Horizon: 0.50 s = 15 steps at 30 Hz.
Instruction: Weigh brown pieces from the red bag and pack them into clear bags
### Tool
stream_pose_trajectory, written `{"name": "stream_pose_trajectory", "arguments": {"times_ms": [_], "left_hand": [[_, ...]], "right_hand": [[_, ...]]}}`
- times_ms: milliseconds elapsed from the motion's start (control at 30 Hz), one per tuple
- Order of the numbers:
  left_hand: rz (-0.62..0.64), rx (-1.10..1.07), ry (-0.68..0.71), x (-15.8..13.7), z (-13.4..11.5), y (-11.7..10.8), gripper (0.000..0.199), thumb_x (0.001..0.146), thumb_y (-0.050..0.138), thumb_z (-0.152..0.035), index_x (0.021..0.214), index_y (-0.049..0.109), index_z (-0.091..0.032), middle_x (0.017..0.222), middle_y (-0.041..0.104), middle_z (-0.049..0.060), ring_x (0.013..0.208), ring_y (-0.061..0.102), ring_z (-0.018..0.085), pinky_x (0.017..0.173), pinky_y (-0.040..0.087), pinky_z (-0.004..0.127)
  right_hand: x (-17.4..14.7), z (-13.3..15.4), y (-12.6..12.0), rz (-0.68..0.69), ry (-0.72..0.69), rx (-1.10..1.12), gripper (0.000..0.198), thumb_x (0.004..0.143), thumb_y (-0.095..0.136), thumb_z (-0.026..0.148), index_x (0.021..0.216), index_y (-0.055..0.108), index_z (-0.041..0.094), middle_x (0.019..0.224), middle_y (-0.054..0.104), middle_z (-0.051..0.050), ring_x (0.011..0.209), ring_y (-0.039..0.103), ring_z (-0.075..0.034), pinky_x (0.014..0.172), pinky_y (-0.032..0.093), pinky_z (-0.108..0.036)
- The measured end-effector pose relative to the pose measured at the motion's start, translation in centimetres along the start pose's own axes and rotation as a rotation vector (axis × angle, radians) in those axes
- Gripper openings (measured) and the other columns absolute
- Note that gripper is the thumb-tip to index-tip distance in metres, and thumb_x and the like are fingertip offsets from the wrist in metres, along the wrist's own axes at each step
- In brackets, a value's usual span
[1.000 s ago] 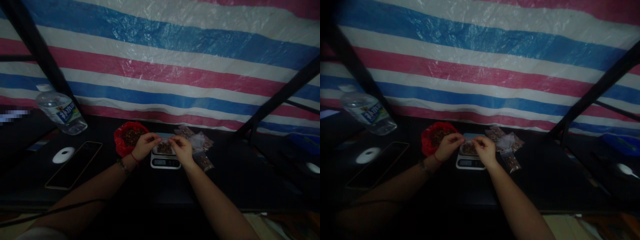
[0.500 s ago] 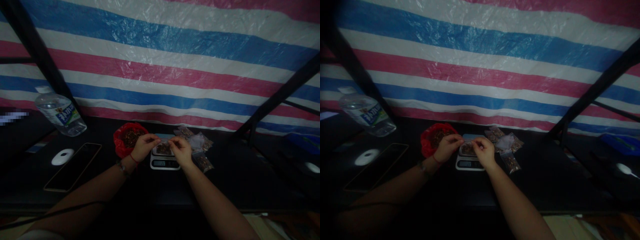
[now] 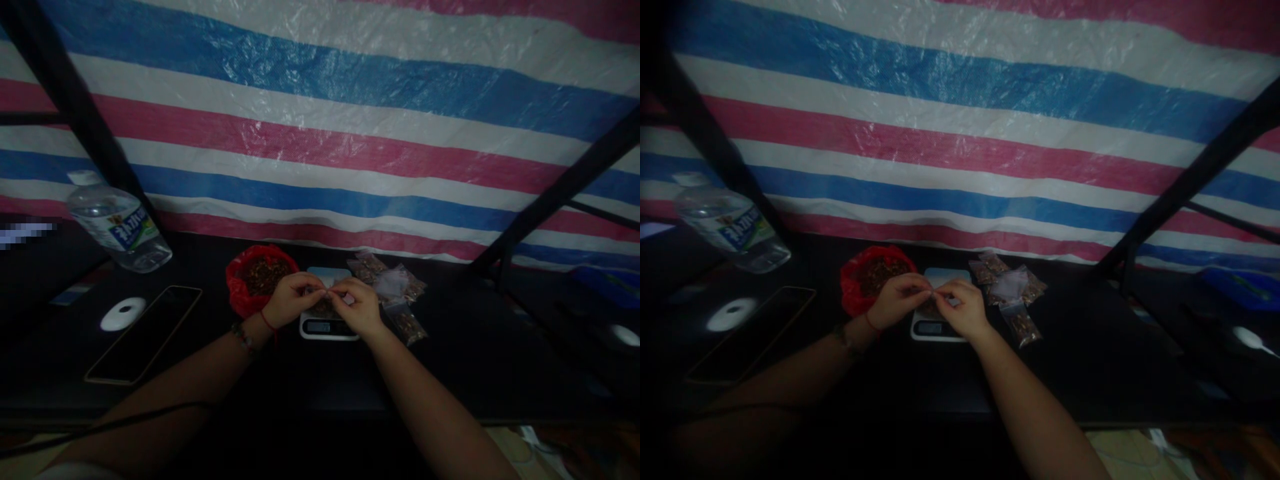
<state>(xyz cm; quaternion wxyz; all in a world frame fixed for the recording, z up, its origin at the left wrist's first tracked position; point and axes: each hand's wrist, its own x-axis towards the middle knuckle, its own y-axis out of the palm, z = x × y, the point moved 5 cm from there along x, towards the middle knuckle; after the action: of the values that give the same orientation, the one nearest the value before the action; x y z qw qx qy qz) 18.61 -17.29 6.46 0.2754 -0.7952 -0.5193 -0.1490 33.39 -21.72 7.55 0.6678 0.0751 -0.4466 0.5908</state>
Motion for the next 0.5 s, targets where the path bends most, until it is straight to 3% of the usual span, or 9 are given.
{"name": "stream_pose_trajectory", "arguments": {"times_ms": [100,300,500], "left_hand": [[-0.017,-0.044,-0.006,0.1,0.1,-0.1,0.017,0.077,0.068,-0.032,0.072,0.069,-0.016,0.075,0.068,0.005,0.069,0.062,0.015,0.067,0.050,0.027],[-0.181,-0.229,-0.143,0.4,1.5,-1.3,0.022,0.068,0.075,-0.035,0.066,0.066,-0.015,0.070,0.065,0.003,0.067,0.059,0.014,0.065,0.048,0.026],[-0.194,-0.273,-0.136,0.4,1.7,-1.3,0.022,0.065,0.077,-0.034,0.063,0.066,-0.015,0.069,0.065,0.003,0.065,0.058,0.013,0.065,0.048,0.026]], "right_hand": [[0.1,-0.2,-0.3,-0.032,0.031,0.028,0.009,0.078,0.065,0.023,0.070,0.070,0.023,0.066,0.067,-0.001,0.063,0.062,-0.016,0.062,0.049,-0.029],[0.4,-1.0,-1.3,-0.068,0.099,0.033,0.016,0.084,0.060,0.030,0.076,0.073,0.025,0.072,0.070,-0.002,0.070,0.064,-0.018,0.066,0.051,-0.031],[0.2,-1.3,-1.6,-0.137,0.110,0.036,0.016,0.083,0.061,0.032,0.075,0.073,0.024,0.072,0.071,-0.002,0.069,0.064,-0.018,0.066,0.050,-0.031]]}}
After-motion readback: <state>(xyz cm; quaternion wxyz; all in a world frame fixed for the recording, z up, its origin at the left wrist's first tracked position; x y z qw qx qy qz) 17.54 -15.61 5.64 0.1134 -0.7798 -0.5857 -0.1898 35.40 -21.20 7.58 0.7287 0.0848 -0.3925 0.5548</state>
